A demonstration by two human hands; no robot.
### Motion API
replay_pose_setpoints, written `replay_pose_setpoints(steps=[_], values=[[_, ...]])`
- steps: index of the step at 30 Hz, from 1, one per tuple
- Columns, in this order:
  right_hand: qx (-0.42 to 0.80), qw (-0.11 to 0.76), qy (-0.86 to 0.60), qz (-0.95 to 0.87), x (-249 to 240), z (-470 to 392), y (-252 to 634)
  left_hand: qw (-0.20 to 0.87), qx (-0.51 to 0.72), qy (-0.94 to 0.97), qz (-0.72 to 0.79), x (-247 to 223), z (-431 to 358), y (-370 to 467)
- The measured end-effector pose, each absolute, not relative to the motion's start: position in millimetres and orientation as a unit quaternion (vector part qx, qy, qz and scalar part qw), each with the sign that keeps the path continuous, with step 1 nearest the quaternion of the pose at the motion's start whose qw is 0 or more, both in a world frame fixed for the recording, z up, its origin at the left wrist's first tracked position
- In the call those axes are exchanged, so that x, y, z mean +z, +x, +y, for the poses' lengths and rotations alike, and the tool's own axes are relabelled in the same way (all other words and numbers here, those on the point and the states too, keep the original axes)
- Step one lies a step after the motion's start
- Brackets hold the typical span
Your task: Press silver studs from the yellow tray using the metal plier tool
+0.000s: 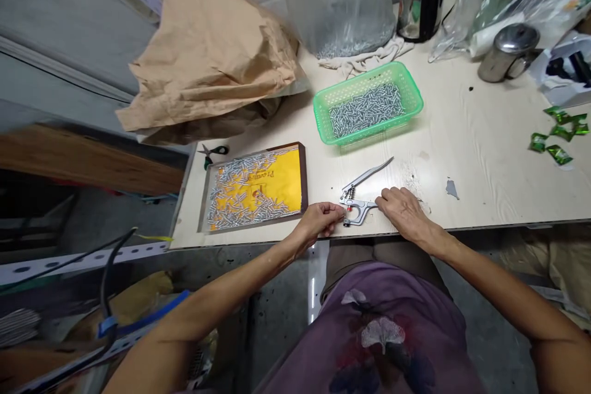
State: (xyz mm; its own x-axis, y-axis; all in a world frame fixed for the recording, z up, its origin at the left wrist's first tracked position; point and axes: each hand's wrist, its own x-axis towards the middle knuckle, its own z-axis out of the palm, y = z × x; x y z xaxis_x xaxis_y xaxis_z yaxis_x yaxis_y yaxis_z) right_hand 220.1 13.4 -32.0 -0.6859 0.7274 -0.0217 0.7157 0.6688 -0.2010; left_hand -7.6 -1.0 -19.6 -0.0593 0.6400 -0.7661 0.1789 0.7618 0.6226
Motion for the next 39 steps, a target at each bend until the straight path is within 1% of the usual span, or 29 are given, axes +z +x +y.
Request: replay_pose_setpoints(steps=[7,16,19,22,24,28,35,39], values=[[0.084,0.038,-0.401,-0.912,-34,12,218,0.627,0.183,0.292,0.699,-25,-3,-4],[0.107,0.042,-0.415,-0.903,-40,8,218,0.618,0.122,0.314,0.71,-26,-1,-4],[0.126,0.051,-0.41,-0.902,-36,16,223,0.617,0.106,0.323,0.71,-27,0,-4],[0.109,0.063,-0.416,-0.901,-31,36,229,0.613,0.107,0.328,0.71,-27,0,-3],[0.101,0.053,-0.41,-0.905,-31,51,232,0.611,0.111,0.331,0.71,-27,-1,-3],[0.122,0.023,-0.368,-0.922,-37,69,230,0.607,0.117,0.332,0.712,-27,-4,-3],[0.098,-0.008,-0.376,-0.921,-33,63,222,0.607,0.113,0.332,0.713,-31,-4,-5],[0.103,-0.018,-0.381,-0.919,-27,58,221,0.588,0.104,0.364,0.715,-33,-8,-8]])
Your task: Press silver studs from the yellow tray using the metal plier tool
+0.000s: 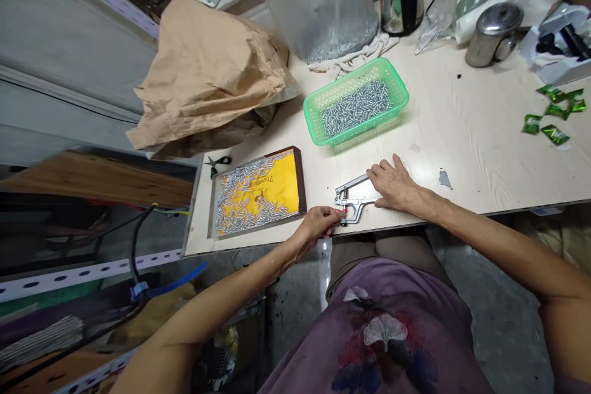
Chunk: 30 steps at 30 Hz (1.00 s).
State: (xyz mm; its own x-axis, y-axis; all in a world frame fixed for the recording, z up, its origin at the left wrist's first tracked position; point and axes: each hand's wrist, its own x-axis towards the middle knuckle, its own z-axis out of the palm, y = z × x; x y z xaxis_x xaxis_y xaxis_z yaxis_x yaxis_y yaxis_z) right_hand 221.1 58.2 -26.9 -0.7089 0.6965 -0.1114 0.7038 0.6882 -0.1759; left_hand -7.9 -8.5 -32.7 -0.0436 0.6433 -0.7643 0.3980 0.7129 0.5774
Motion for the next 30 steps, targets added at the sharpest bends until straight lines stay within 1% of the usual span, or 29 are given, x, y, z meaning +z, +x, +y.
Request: replay_pose_setpoints(steps=[2,5,7,10,13,16,19,23,30], values=[[-0.104,0.017,0.383,0.918,-26,55,221,0.536,0.103,0.424,0.723,-31,-13,-10],[-0.103,-0.003,0.381,0.919,-26,50,220,0.373,0.136,0.591,0.702,-28,-15,-9],[-0.101,-0.011,0.382,0.918,-26,46,220,0.27,0.15,0.703,0.64,-28,-10,-2],[-0.103,-0.004,0.391,0.915,-24,42,219,0.198,0.126,0.813,0.533,-33,6,13],[-0.106,-0.002,0.401,0.91,-23,38,221,0.193,0.089,0.861,0.462,-41,23,25],[-0.091,0.003,0.419,0.904,-22,36,223,0.2,0.05,0.876,0.436,-43,32,30],[-0.07,0.03,0.438,0.896,-20,36,220,0.184,0.009,0.879,0.439,-37,35,34],[-0.065,0.07,0.418,0.903,-17,39,214,0.166,-0.057,0.876,0.449,-25,35,43],[-0.103,0.06,0.421,0.899,-24,38,213,0.169,-0.122,0.848,0.488,-18,34,59]])
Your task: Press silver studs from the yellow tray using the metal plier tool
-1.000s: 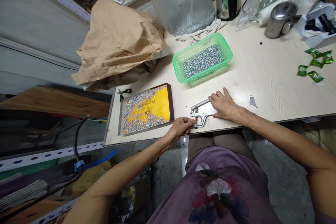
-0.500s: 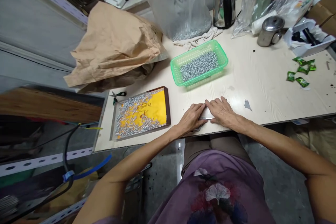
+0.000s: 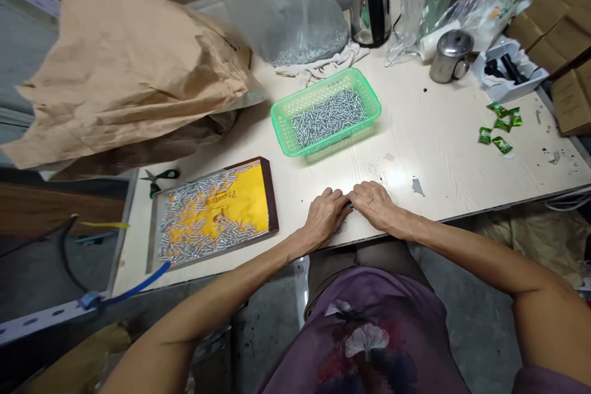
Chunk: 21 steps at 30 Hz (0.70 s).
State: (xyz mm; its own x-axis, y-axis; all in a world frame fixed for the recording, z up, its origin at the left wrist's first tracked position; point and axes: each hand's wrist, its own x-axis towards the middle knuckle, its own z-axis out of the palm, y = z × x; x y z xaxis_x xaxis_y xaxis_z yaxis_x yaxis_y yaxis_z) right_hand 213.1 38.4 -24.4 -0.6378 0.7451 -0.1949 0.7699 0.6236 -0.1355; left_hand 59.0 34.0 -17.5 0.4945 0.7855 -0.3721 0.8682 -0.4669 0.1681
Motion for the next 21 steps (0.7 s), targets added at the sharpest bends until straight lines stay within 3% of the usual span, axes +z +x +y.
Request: replay_pose_setpoints(steps=[4,11,18,21], values=[[-0.101,0.046,0.438,0.892,-24,43,219,0.159,-0.102,0.849,0.494,-20,36,58],[-0.141,-0.035,0.37,0.918,-30,69,245,0.098,0.079,0.859,0.497,-61,7,55],[-0.088,-0.012,0.478,0.874,-27,102,228,0.141,0.165,0.872,0.438,-84,-22,74],[-0.062,0.002,0.441,0.895,-14,99,202,0.156,0.18,0.873,0.426,-81,-24,74]])
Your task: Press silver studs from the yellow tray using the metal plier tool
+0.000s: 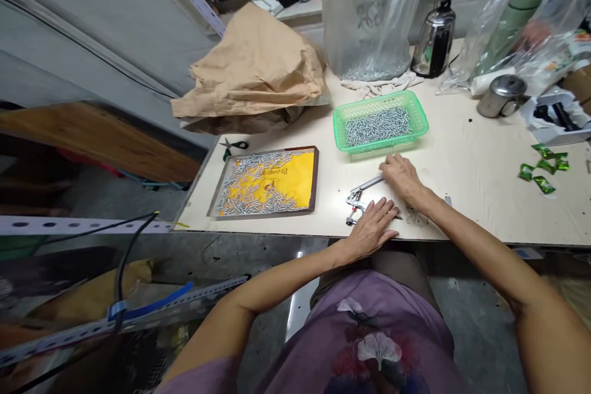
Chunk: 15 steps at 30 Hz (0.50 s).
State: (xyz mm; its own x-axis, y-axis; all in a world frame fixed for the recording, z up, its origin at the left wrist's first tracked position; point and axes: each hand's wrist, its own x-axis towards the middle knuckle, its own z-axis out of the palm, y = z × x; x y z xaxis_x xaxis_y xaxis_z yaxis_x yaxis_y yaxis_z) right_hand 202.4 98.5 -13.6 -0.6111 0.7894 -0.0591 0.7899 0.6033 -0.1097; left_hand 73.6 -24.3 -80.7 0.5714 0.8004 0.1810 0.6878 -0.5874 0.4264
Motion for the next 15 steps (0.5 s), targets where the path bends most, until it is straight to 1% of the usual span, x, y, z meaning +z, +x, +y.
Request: replay_pose_setpoints(steps=[4,6,9,11,12,14,15], values=[[-0.092,0.003,0.218,0.972,-9,69,164,0.148,0.244,0.884,0.369,-74,-45,55],[-0.086,0.003,0.164,0.983,-18,57,152,0.117,0.27,0.875,0.384,-70,-54,34],[-0.086,-0.023,0.142,0.986,-36,52,143,0.056,0.283,0.847,0.446,-60,-45,-18],[-0.106,-0.071,0.137,0.982,-43,56,140,0.011,0.297,0.81,0.505,-50,-23,-61],[-0.118,-0.106,0.137,0.978,-43,59,139,-0.019,0.309,0.767,0.562,-45,-9,-82],[-0.137,-0.196,0.15,0.959,-34,68,139,-0.049,0.295,0.682,0.668,-36,22,-121],[-0.14,-0.243,0.166,0.945,-25,75,140,-0.048,0.277,0.654,0.702,-33,38,-136]])
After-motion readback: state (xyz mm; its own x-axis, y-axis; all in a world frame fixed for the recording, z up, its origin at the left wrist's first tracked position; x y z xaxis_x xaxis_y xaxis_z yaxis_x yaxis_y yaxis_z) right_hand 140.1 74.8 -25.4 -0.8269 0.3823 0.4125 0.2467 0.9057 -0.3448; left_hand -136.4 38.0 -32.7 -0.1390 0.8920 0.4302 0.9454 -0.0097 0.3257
